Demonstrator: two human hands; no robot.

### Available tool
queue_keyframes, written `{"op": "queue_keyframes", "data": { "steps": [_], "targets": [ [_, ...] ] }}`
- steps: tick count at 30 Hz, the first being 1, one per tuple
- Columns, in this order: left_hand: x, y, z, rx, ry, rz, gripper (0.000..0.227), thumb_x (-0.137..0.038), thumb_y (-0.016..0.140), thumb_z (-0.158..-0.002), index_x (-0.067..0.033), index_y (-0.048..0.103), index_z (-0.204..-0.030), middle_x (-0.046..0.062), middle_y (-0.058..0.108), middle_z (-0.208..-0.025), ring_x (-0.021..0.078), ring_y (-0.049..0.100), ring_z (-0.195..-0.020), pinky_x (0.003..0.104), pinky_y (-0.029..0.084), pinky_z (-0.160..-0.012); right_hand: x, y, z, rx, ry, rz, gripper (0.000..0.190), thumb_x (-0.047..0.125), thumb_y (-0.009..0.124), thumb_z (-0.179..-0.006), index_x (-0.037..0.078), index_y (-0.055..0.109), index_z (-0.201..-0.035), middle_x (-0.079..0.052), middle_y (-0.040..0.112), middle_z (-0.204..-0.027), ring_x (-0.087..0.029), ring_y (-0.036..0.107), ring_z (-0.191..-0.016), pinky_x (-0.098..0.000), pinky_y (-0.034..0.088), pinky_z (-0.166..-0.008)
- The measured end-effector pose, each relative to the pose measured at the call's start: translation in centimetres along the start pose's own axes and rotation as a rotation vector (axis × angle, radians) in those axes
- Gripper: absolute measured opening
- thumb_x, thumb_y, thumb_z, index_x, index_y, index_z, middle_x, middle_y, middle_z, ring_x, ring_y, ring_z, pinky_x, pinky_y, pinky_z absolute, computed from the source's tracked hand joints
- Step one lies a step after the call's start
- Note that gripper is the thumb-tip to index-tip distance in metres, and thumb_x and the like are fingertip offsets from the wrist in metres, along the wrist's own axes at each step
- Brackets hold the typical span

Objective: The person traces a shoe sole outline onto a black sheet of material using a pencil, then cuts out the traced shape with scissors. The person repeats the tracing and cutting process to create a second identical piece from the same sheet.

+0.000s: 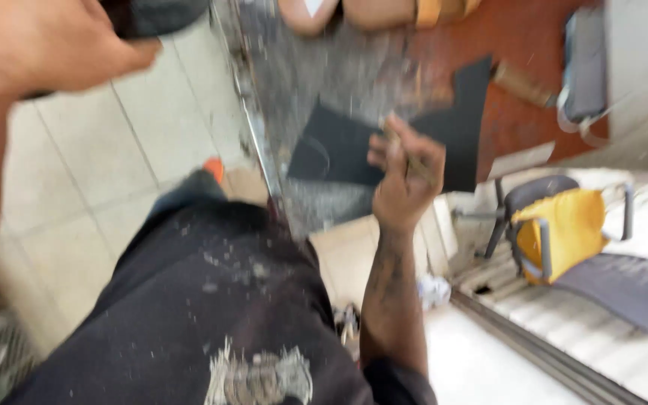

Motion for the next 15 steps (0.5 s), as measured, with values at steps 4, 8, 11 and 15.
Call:
{"op": "queue_keyframes", "data": {
  "steps": [4,8,11,15],
  "targets": [
    [-5.3,-7.5,-1.3,-0.409,0.475,0.034,0.073,-0.014,0.079,-0.069,-0.0141,0.076,-0.141,0.016,0.069,-0.137,0.0359,0.069,-0.111,0.047,0.054,-0.091,-0.5,-0.2,-0.5,-0.073,0.106,0.002,0.016,-0.001,0.056,-0.106,0.009,0.047,-0.115,-0.027,0.073,-0.110,-0.026,0.077,-0.076,-0.0320,0.067,-0.065],
    [-7.7,-10.2,-4.3,-0.553,0.614,-0.124,0.063,-0.028,0.077,-0.075,-0.0264,0.078,-0.138,0.008,0.072,-0.130,0.0300,0.072,-0.107,0.047,0.057,-0.084,-1.6,-0.7,-0.6,-0.058,0.072,-0.079,0.018,0.003,0.057,-0.108,0.008,0.052,-0.125,-0.021,0.074,-0.097,-0.020,0.068,-0.060,-0.0350,0.061,-0.059],
    [-9.4,-10.8,-9.2,-0.251,0.489,-0.082,0.062,-0.033,0.069,-0.089,-0.0259,0.063,-0.149,0.016,0.064,-0.134,0.0363,0.059,-0.120,0.059,0.046,-0.089,-2.4,-1.0,-0.4,-0.105,0.130,-0.045,0.023,-0.001,0.058,-0.104,0.004,0.052,-0.126,-0.019,0.073,-0.089,-0.018,0.061,-0.054,-0.0320,0.057,-0.052],
    [-10.9,-10.5,-15.7,-0.042,0.423,-0.033,0.071,-0.018,0.072,-0.083,-0.0262,0.056,-0.152,0.021,0.064,-0.130,0.0439,0.061,-0.114,0.059,0.048,-0.093,-4.3,-2.1,0.2,-0.207,0.218,0.051,0.028,-0.003,0.064,-0.100,0.005,0.059,-0.126,-0.010,0.065,-0.076,-0.013,0.057,-0.052,-0.0257,0.048,-0.043]
  ]
}}
Point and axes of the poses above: each hand's wrist, its own z-axis away from the middle knuckle, its own y-axis out of the palm, x = y × z, the point moved 10 cm from there along -z, towards the middle knuckle
